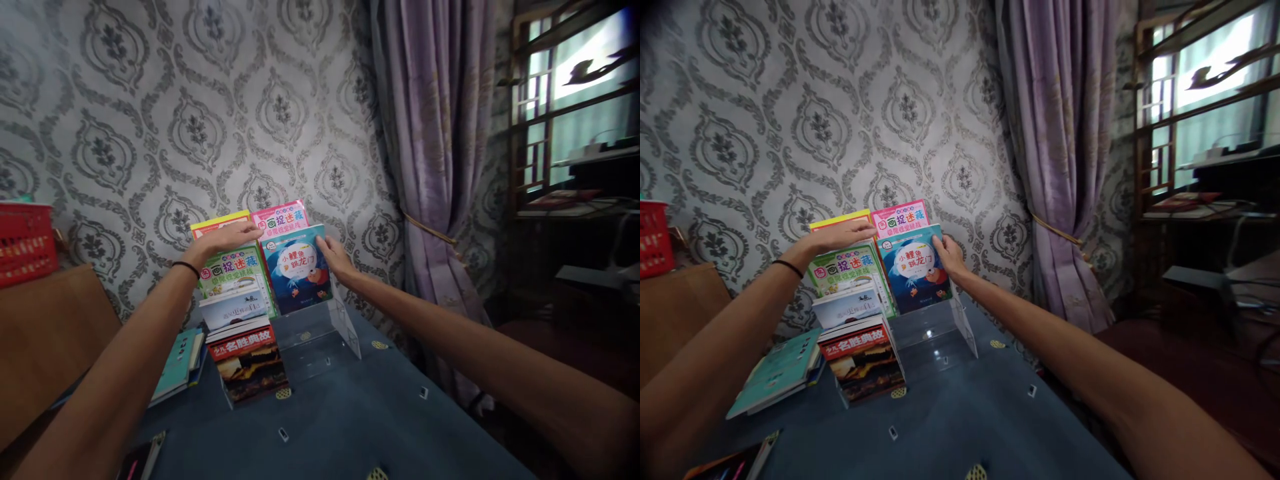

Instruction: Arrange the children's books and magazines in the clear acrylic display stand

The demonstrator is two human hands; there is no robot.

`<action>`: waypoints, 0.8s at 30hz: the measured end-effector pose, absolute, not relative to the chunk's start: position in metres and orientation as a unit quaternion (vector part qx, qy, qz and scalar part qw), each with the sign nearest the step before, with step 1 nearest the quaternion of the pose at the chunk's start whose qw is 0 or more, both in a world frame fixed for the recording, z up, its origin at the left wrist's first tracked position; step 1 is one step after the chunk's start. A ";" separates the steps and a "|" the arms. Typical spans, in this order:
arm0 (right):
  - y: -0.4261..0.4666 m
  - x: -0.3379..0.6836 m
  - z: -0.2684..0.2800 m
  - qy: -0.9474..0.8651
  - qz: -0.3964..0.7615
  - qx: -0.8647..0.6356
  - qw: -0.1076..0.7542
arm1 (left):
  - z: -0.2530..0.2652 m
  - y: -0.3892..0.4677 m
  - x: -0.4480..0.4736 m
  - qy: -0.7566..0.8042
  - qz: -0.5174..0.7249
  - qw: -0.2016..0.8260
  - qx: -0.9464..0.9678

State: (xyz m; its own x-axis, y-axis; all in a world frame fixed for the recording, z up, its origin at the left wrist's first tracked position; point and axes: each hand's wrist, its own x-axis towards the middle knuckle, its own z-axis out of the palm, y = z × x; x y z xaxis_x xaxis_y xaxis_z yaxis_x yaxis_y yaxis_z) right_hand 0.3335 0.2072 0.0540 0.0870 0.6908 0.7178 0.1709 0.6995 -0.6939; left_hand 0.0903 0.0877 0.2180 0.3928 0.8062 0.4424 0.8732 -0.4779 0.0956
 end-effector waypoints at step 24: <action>0.184 0.364 0.018 -0.559 0.190 -0.343 0.731 | 0.100 -0.004 0.043 -0.481 -0.458 0.256 -0.702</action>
State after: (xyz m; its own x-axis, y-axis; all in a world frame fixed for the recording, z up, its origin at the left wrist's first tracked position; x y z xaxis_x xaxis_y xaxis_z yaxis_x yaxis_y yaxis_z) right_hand 0.3637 0.1837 0.0185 0.3042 0.6605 0.6864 0.1059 0.6927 -0.7135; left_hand 0.0434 -0.0040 0.1003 0.1165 0.4406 0.8901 0.9107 -0.4050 0.0812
